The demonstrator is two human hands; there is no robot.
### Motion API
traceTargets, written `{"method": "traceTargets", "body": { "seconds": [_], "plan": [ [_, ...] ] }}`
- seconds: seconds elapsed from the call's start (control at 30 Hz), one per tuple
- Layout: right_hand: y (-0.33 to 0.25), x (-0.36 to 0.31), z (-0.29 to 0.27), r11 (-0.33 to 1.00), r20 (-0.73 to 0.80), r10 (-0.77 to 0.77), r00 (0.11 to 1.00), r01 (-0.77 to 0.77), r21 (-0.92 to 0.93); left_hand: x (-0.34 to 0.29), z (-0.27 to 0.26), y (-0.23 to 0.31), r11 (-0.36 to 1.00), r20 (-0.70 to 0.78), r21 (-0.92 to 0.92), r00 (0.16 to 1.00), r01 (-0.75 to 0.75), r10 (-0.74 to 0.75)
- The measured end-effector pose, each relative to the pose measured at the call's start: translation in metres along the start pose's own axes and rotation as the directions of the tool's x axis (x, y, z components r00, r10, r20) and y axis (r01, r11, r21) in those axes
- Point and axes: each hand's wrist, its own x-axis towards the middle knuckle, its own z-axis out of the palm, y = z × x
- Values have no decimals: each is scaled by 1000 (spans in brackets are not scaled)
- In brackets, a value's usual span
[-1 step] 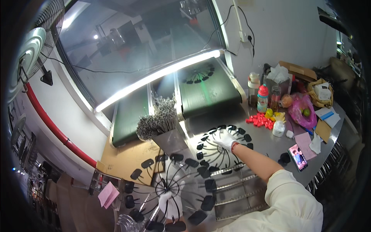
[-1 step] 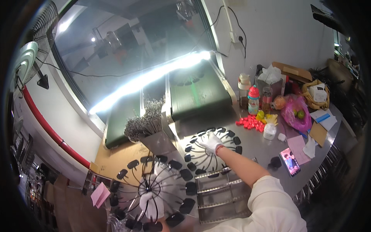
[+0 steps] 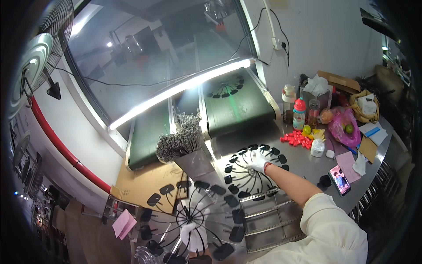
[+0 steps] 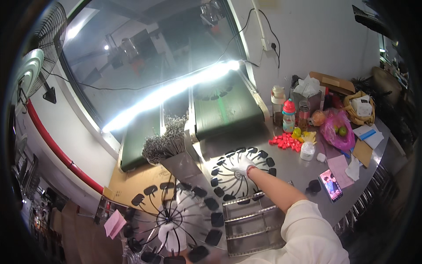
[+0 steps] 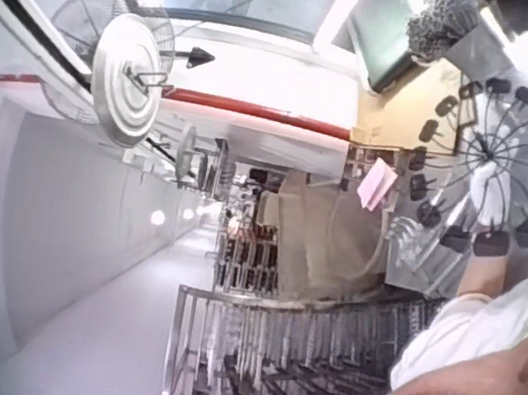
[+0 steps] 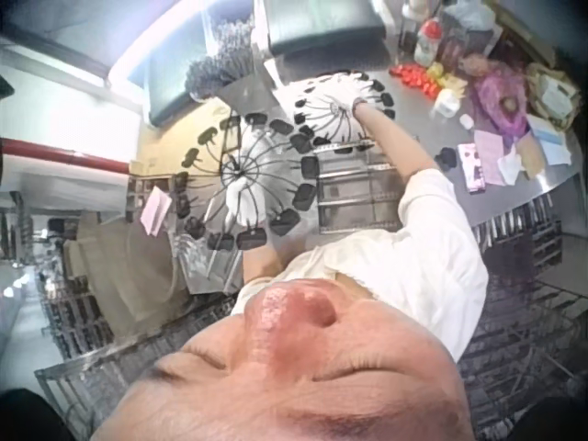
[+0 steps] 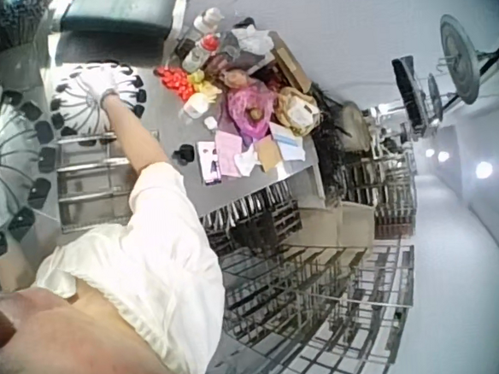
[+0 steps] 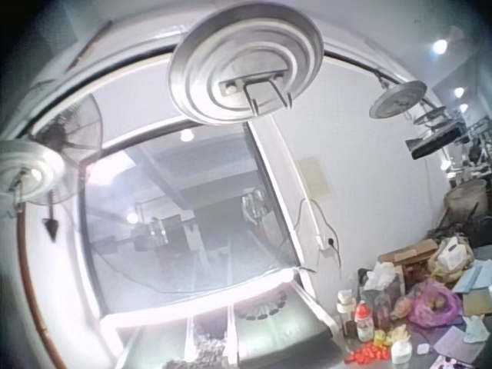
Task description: The person repeatedly picks up black plastic components and inserts them into slots on a metal rack, then places clear plastic pieces onto the rack. The person continues this cycle, filling the rack with components.
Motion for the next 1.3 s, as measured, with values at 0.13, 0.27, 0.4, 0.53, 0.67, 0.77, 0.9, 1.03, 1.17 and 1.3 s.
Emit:
{"method": "traceTargets", "body": {
  "seconds": [0.13,0.27,0.4,0.53,0.67,0.77,0.9,1.03,1.17,1.3],
  "plan": [
    [69,39,45,995,272,79,959,-60,-78,-8,-2,12,996,72,41,995,-74,71],
    [41,24,20,927,-149,-112,982,50,-372,-20,5,25,973,44,160,986,-167,162],
    [-52,-19,-79,921,-626,-327,708,386,-43,-19,16,37,981,220,-55,957,-184,191],
    [-149,-129,-128,661,-313,-172,934,345,666,-4,30,28,980,301,122,947,-159,116],
    [-202,-227,-126,561,104,-186,977,19,827,-14,42,9,988,278,149,960,-31,-12],
    [-211,-257,-120,554,112,-173,979,3,832,-31,46,6,990,277,143,960,-2,-38],
    [-209,-274,-106,455,128,-213,969,-17,890,-55,40,11,989,264,144,961,42,-80],
    [-210,-294,-91,357,143,-277,950,-36,933,-63,27,16,987,223,119,965,111,-136],
    [-229,-306,-79,424,-195,-315,929,322,846,-64,15,21,979,175,74,964,190,-201],
    [-212,-287,-93,465,252,-493,833,8,885,-67,17,29,965,480,165,838,204,-259]
  ]
}}
